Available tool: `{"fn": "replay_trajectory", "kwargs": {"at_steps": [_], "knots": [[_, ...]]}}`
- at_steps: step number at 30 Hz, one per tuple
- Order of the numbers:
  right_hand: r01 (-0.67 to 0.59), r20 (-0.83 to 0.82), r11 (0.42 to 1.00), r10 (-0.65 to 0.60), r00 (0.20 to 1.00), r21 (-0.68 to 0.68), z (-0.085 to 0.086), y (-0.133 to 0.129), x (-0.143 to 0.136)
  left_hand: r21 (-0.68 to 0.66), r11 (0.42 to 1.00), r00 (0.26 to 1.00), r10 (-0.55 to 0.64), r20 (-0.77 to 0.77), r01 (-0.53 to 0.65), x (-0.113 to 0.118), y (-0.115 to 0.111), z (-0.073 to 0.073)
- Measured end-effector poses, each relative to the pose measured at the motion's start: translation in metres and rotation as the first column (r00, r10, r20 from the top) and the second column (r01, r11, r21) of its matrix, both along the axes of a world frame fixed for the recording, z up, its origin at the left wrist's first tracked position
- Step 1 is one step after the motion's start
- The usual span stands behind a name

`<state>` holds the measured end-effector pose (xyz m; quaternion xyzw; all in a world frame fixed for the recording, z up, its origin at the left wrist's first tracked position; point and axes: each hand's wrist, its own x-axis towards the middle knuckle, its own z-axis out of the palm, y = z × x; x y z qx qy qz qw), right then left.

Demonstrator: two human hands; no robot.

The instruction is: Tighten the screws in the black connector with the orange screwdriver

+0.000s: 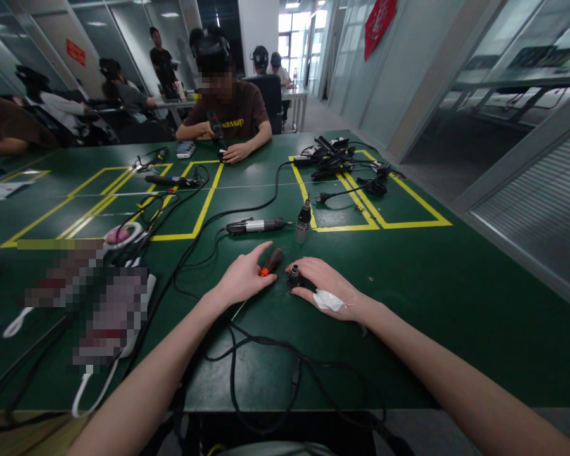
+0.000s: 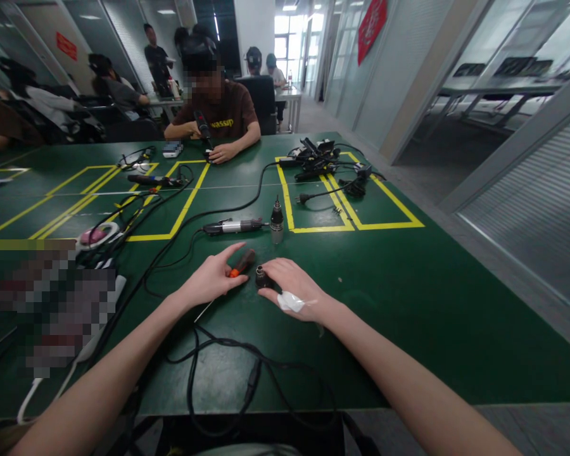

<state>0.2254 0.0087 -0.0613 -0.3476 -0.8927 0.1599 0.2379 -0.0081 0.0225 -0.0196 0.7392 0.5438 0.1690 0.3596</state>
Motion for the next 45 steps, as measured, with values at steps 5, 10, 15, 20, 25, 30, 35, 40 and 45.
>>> {"fn": "replay_trajectory", "kwargs": {"at_steps": [5,10,15,20,25,30,35,40,45], "knots": [[0.006,0.003,1.0,-0.006,1.0,-0.009,0.0,0.0,0.0,0.164,0.983,0.994,-0.067,-0.083,0.08,0.002,-0.003,-0.004],[0.015,-0.02,0.998,-0.016,1.0,-0.057,-0.001,0.0,0.001,0.225,0.964,0.982,-0.113,-0.152,0.146,0.004,-0.005,-0.003],[0.022,-0.058,0.986,-0.032,0.998,-0.165,0.004,-0.002,0.003,0.338,0.92,0.967,-0.127,-0.221,0.198,0.003,-0.004,0.0],[-0.056,-0.166,0.927,-0.007,0.986,-0.371,0.013,-0.005,0.007,0.486,0.812,0.936,-0.351,-0.036,0.324,0.0,-0.007,0.003],[-0.22,-0.326,0.804,0.035,0.945,-0.552,0.023,-0.007,0.011,0.425,0.873,0.912,-0.353,0.208,0.24,0.005,-0.011,0.007],[-0.252,-0.366,0.756,0.018,0.93,-0.604,0.023,-0.008,0.012,0.251,0.953,0.905,-0.25,0.343,0.168,0.009,-0.014,0.009],[-0.254,-0.418,0.73,-0.048,0.907,-0.635,0.018,-0.008,0.009,0.403,0.904,0.906,-0.284,0.314,0.143,0.012,-0.016,0.003],[-0.238,-0.437,0.703,-0.115,0.892,-0.67,0.017,-0.009,0.006,0.531,0.83,0.922,-0.326,0.21,0.173,0.013,-0.018,-0.006],[-0.24,-0.448,0.684,-0.141,0.883,-0.689,0.02,-0.012,0.004,0.518,0.817,0.922,-0.366,0.128,0.252,0.012,-0.016,-0.006]]}}
